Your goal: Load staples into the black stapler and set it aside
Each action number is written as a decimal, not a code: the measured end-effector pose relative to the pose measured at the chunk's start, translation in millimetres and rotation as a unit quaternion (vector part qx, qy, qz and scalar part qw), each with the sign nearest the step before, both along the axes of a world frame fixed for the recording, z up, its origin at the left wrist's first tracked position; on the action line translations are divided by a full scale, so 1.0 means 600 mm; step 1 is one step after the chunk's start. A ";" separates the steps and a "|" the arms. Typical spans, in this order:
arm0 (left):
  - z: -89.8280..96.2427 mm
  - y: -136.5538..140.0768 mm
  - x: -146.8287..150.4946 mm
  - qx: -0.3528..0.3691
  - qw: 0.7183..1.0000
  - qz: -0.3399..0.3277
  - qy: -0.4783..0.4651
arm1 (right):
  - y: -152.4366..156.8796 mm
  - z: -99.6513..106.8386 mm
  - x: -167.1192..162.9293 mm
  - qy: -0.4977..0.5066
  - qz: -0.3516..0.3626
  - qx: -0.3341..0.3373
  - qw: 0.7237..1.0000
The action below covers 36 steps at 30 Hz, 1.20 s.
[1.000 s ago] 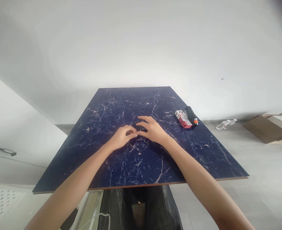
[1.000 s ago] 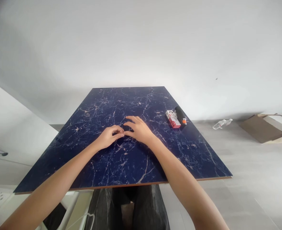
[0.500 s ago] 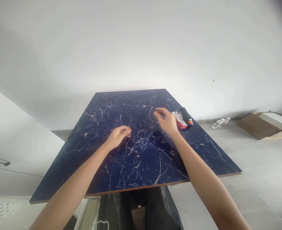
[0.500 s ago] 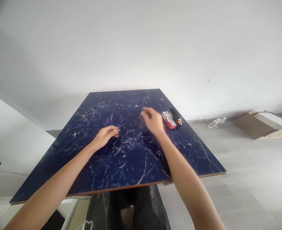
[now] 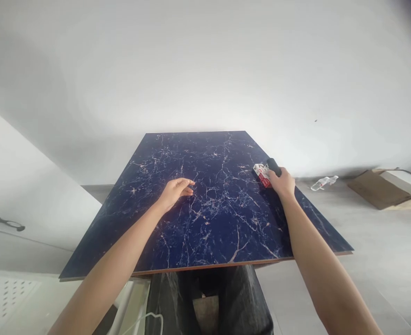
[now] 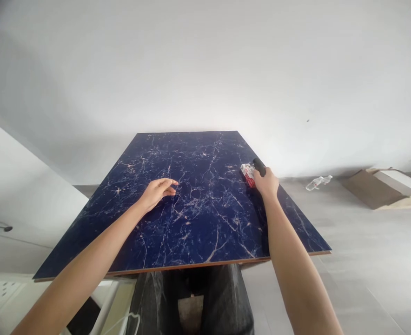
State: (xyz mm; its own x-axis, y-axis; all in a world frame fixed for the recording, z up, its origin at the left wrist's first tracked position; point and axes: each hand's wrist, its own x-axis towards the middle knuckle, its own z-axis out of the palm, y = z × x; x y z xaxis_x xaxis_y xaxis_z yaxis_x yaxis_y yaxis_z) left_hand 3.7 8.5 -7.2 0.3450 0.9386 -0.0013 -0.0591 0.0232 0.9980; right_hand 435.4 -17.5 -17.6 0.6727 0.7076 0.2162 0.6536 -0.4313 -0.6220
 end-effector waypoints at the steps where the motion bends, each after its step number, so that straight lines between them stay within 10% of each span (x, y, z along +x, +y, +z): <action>1: 0.000 0.000 0.000 -0.001 1.000 0.000 -0.006 | -0.001 0.000 0.000 -0.004 -0.002 -0.002 1.000; 17: -0.010 0.010 -0.004 0.003 1.000 -0.001 -0.028 | -0.006 0.008 -0.004 -0.025 -0.003 -0.019 1.000; 36: 0.048 -0.037 0.015 -0.109 0.959 -0.098 -0.243 | 0.002 -0.005 0.009 -0.045 -0.003 -0.027 0.999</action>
State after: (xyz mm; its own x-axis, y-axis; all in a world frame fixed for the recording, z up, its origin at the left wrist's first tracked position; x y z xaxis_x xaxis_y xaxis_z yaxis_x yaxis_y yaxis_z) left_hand 12.5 -13.7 21.9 0.5239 0.8516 0.0157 -0.4898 0.2861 0.8236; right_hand 441.0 -16.0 -20.3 0.6558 0.7163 0.2383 0.7038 -0.4661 -0.5361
